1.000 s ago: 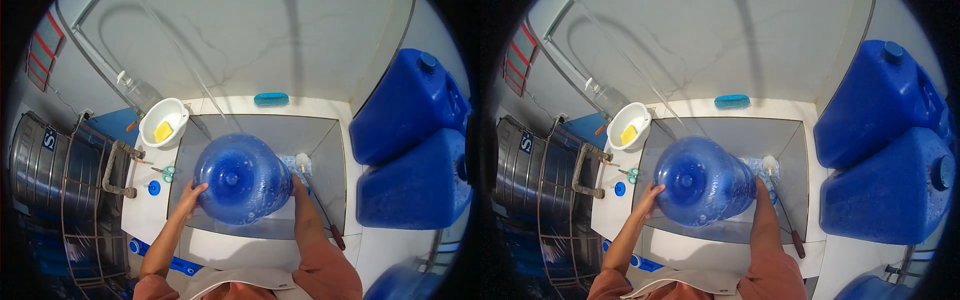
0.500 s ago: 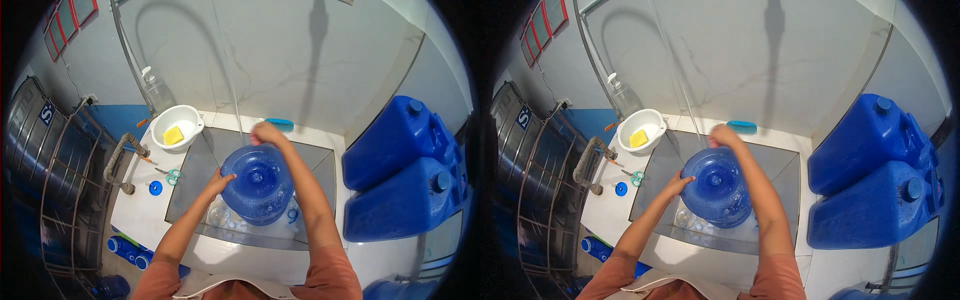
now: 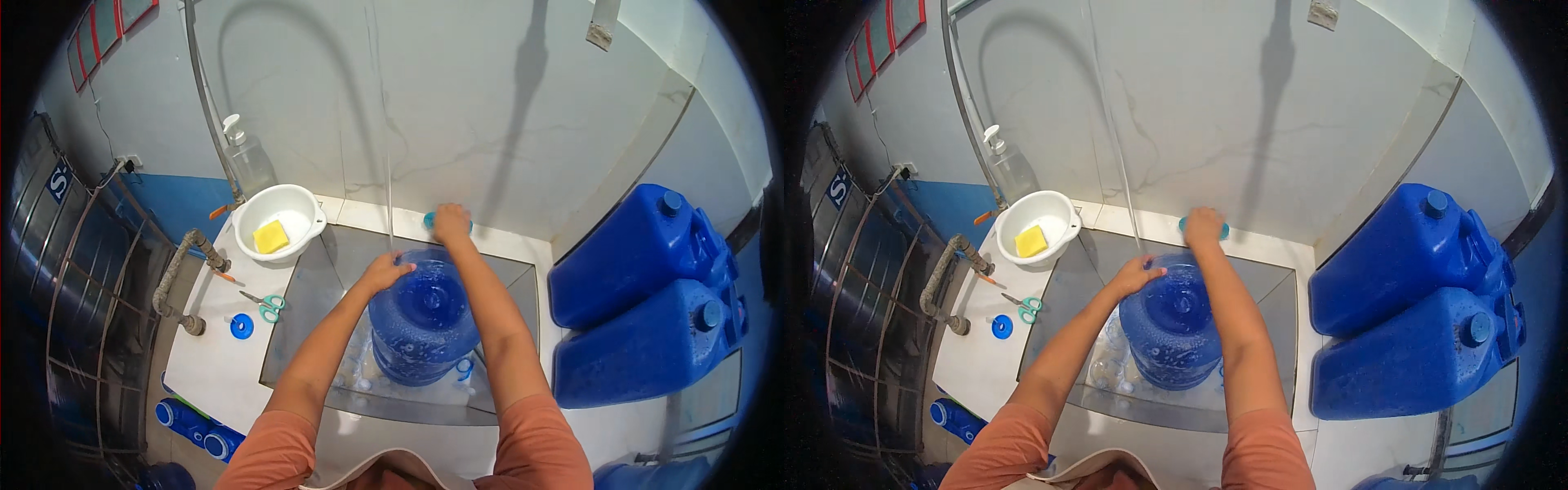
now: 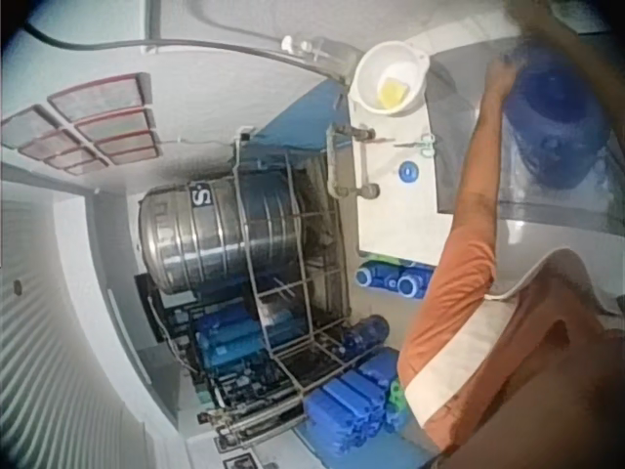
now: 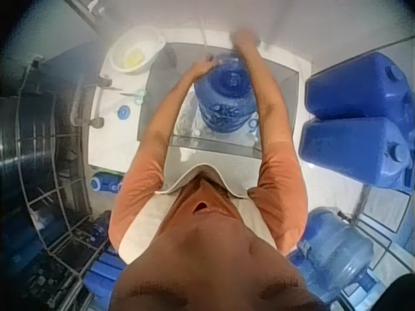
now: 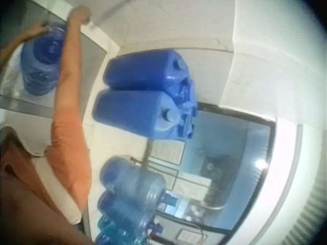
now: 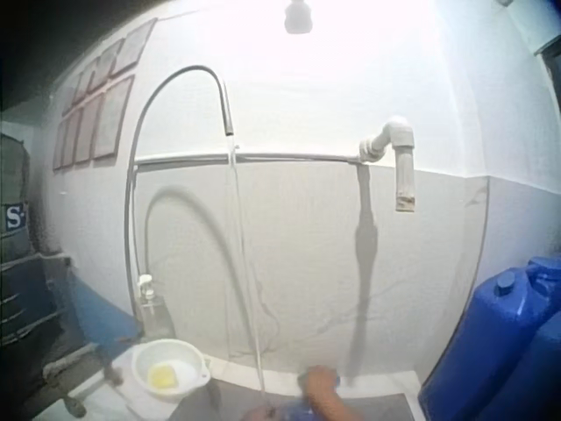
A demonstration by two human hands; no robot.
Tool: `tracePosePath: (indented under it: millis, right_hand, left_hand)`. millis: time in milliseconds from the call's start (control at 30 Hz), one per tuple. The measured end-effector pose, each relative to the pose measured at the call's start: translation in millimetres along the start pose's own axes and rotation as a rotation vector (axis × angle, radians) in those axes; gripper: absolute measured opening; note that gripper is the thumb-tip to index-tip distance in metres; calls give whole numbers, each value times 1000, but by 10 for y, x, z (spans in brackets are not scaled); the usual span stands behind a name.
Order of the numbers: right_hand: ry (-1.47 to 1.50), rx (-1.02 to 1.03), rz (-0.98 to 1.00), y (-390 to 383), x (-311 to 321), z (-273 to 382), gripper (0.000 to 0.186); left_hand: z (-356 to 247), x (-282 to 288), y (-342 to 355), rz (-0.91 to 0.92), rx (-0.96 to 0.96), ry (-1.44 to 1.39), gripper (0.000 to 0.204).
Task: The person rinses a water jug with water, then cleans a blue container with a sponge and soapy water in a sink, rinsing it afterwards.
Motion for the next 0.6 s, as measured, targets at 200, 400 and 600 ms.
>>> tracePosePath:
  millis: [200,400,600]
  right_hand:
    - [321,-30,243,-513,-206,-486,51]
    - [340,-37,243,-1200,688,62,63]
    - [362,-236,201,-1467,581,-573,64]
  left_hand:
    - [15,-237,-199,-10,159,-88,76]
    - [-158,-368,-650,-213,109,37,77]
    - [-153,-377,-1092,-388,1,61,75]
Point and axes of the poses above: each hand's wrist, its own y-axis towards the middle knuckle, its own x-axis out of the back of the hand, z = x × y, the point moved 10 cm from there along y, towards the middle knuckle, and after that the axes turned 15 degrees about -y, right-handed, at the moved point
